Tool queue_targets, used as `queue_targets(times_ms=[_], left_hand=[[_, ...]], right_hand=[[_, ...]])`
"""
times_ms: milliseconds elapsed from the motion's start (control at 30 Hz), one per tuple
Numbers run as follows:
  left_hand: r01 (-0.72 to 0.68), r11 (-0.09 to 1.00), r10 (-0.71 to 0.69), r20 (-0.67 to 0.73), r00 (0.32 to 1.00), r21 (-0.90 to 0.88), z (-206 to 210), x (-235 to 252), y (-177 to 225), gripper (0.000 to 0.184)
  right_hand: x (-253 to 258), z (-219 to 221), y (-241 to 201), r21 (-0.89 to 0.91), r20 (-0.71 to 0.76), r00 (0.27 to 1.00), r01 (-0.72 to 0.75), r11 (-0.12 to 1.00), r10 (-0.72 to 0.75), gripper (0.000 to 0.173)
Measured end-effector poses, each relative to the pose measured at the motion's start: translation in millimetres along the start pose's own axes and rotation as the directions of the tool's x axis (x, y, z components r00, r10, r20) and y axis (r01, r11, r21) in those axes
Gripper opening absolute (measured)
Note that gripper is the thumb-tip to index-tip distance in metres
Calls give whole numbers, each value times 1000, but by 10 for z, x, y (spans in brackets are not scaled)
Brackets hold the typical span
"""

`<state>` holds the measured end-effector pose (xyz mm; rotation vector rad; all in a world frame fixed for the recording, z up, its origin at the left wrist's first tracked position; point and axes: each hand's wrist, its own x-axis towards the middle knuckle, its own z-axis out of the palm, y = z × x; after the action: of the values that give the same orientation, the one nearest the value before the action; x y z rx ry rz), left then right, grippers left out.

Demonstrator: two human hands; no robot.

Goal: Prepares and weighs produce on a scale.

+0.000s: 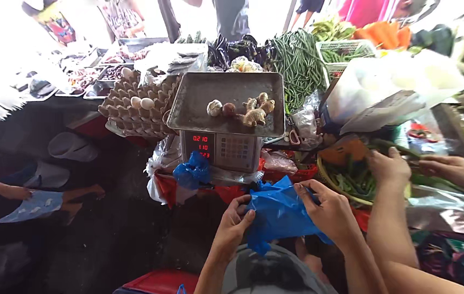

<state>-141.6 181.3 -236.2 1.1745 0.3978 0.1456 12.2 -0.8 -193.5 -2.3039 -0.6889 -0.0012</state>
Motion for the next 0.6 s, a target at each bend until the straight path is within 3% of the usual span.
queue_targets(times_ms=[100, 167, 267, 433, 533, 600], left_hand=[[-36, 998, 47, -215, 976, 51, 28, 43, -73, 34], [-39, 999, 42, -300, 953, 16, 74, 70, -57, 33], [-97, 995, 84, -372, 924, -16, 139, 102, -24, 34], [-207, 978, 199, -346, 917, 12, 259, 75, 101, 46], [-273, 961, 274, -299, 914, 47, 271, -4, 160, 52], [-303, 952, 300, -272, 915, 31, 245, -41, 218, 56]], right_hand=[[23, 47, 51, -74, -95, 995, 5, 997, -12, 39], [11, 62, -34, -68, -166, 980, 101, 993, -111, 42], [-99, 173, -225, 41, -193, 952, 252, 967, -240, 26], [-178, 576, -421, 239, -8, 985, 171, 956, -174, 40], [-119, 631, -457, 308, -9, 987, 153, 939, -157, 33], [-68, 648, -469, 326, -20, 972, 226, 918, -232, 26]])
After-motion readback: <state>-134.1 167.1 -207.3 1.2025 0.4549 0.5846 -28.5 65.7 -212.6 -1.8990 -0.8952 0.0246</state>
